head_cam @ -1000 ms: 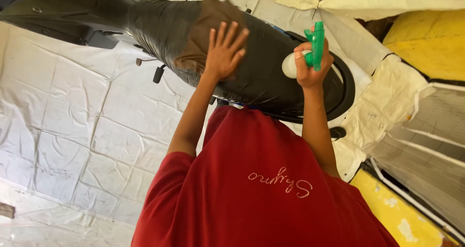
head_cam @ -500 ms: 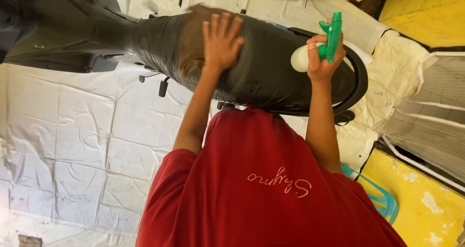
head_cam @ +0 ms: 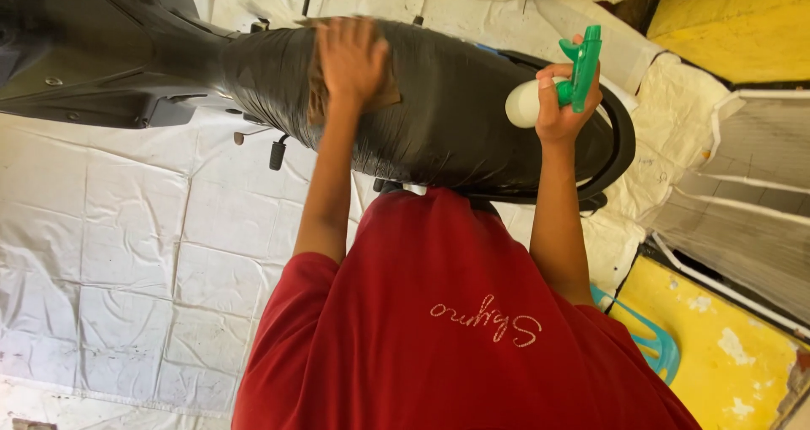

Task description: The person sprays a cleaning solution onto a black motorcycle seat using a spray bottle and wipes the surface with a brown cloth. The person repeatedly sprays and wipes different sections of the seat to clean it.

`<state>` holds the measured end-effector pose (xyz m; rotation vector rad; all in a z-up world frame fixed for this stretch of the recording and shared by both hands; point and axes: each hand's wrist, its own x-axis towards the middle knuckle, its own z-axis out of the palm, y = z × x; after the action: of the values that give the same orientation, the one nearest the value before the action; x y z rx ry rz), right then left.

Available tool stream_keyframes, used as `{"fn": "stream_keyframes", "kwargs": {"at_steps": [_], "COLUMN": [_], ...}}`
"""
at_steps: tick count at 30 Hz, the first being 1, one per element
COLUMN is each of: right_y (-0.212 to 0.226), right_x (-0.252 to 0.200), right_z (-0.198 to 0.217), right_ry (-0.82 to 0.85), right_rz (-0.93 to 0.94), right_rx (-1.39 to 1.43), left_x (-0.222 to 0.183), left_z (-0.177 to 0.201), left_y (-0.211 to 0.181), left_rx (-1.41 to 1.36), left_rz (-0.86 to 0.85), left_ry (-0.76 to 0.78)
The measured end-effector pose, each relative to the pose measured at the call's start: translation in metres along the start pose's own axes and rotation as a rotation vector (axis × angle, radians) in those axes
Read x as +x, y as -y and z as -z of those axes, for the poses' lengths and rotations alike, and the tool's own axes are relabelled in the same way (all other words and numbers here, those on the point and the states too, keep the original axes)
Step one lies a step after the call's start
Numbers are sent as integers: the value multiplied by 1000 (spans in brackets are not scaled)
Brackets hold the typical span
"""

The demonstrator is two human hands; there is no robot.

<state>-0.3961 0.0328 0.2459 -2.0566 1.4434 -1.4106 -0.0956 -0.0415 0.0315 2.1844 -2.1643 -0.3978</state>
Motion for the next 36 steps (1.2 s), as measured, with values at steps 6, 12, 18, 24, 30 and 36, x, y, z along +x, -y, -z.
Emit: {"fn": "stream_keyframes", "kwargs": {"at_steps": [6, 12, 18, 24, 30, 36], "right_y": [5, -11, 0, -16, -33, -25], "right_x": [5, -7, 14, 15, 12, 18], "right_z": [2, 14, 19, 31, 29, 30], "right_ry": [23, 50, 99, 186, 195, 198], "right_rz": [15, 68, 105, 66, 88, 84], "right_rx": [-7, 16, 102, 224, 260, 275], "left_x": [-92, -82, -109, -200, -163, -150], "left_z": [23, -1, -2, 15, -42, -38], "left_y": [-72, -33, -76, -131, -52, -74], "left_rx": [-245, -218, -20, -278, -211, -20], "left_rz": [-411, -162, 209, -165, 222, 432], "left_ry": [-120, -288, -77, -129, -327, -369]}}
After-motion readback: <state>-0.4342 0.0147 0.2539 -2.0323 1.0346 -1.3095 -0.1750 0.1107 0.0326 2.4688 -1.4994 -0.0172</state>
